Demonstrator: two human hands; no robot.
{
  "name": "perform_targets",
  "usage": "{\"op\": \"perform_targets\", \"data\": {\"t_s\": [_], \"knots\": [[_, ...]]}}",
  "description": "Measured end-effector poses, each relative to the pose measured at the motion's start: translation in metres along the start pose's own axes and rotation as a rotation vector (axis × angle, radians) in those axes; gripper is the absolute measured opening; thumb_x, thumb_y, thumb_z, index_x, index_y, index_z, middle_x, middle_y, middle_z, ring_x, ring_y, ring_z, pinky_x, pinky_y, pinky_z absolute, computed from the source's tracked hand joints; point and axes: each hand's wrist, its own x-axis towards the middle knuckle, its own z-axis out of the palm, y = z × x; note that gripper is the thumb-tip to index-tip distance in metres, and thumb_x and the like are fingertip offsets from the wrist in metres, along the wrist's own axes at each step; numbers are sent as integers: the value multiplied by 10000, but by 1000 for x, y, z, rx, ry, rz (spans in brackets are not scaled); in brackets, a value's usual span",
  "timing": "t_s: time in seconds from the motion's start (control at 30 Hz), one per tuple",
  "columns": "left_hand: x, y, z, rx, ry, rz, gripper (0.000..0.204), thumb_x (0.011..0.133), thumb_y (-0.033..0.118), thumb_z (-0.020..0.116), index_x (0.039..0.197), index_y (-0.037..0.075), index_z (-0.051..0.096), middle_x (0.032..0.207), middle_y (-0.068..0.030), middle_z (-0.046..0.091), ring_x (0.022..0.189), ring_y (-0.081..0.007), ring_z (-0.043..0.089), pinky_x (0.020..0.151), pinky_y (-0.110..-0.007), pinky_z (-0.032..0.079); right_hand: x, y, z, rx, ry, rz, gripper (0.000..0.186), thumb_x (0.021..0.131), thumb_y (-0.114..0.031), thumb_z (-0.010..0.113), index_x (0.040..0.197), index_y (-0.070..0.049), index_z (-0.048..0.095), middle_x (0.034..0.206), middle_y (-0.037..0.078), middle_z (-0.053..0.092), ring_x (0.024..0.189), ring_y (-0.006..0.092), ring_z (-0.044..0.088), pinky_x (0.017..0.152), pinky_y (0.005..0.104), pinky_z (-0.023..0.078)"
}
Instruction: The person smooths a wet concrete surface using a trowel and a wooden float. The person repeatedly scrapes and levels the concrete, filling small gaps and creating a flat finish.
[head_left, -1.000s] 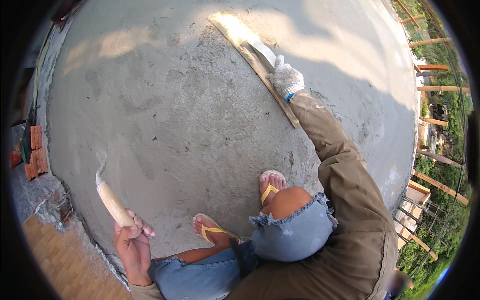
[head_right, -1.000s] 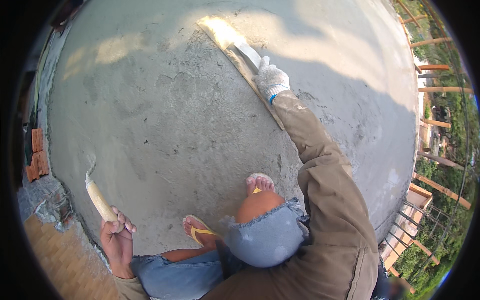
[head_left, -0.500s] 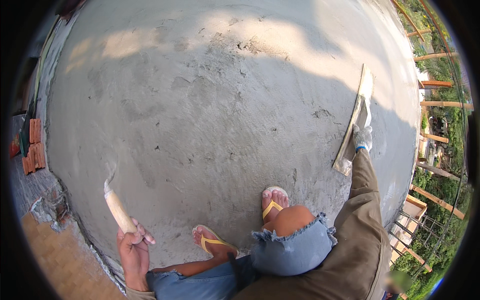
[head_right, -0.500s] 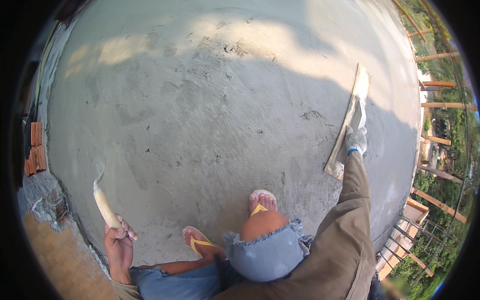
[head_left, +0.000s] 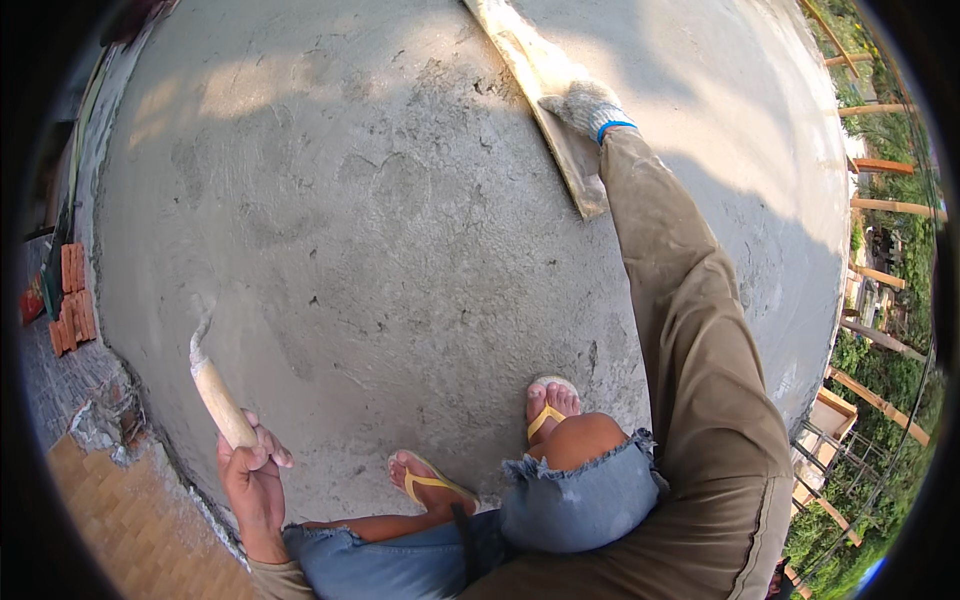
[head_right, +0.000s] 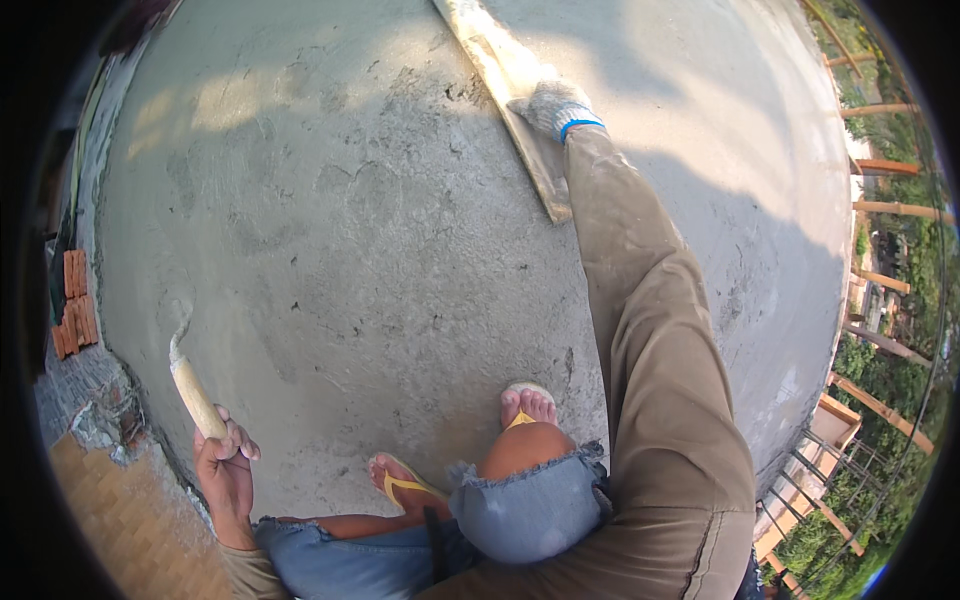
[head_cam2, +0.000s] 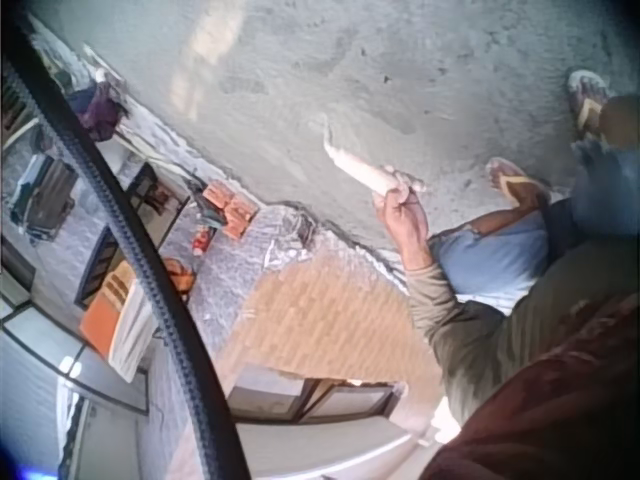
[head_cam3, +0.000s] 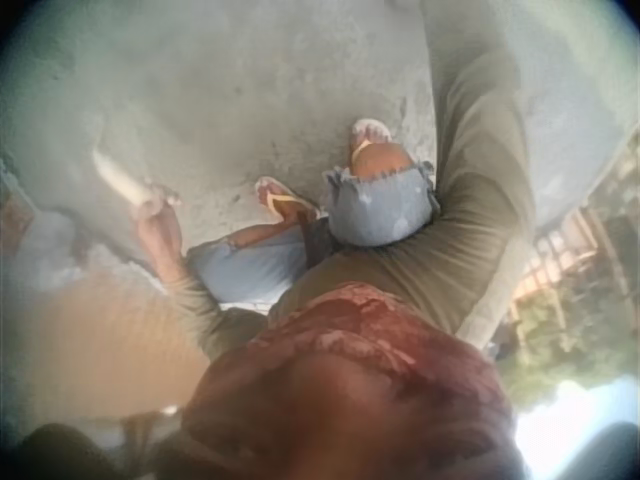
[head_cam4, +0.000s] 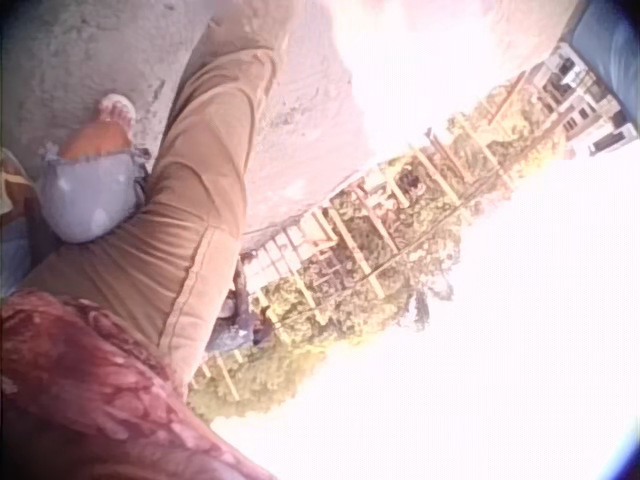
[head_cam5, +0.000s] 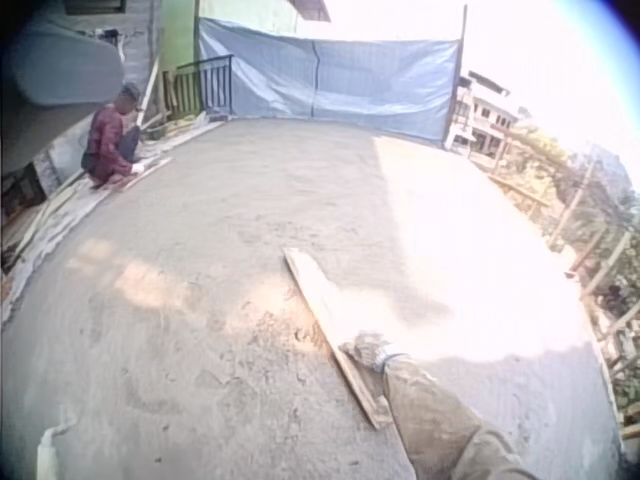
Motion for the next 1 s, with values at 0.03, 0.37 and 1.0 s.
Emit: {"op": "perform_targets", "data": {"t_s": [0.03, 0.37, 1.0], "knots": [[-2, 1, -1, 2, -17, -3, 455, 778, 82, 564, 1222, -5, 517, 743, -55, 490, 659, -185, 526, 629, -351, 496, 0, -37, -11, 48, -25, -19, 746, 906, -614, 700, 1262, 39, 639, 1176, 269, 721, 1122, 398, 698, 977, 472, 548], [-12, 5, 17, -101, -76, -31, 418, 798, 84, 565, 1205, 3, 521, 771, -49, 505, 653, -180, 520, 617, -347, 472, -123, -163, 13, 141, -304, -466, 605, 895, -365, 774, 1305, -5, 512, 1092, 250, 725, 1086, 437, 694, 902, 510, 559], [-20, -39, -26, 67, -22, -188, 375, 816, 105, 533, 1185, 39, 529, 784, -28, 513, 633, -155, 499, 591, -323, 443, -237, 172, -3, 85, 65, 628, 665, 947, -462, 702, 1329, 5, 422, 1127, 300, 717, 1058, 451, 711, 898, 541, 567]]}}
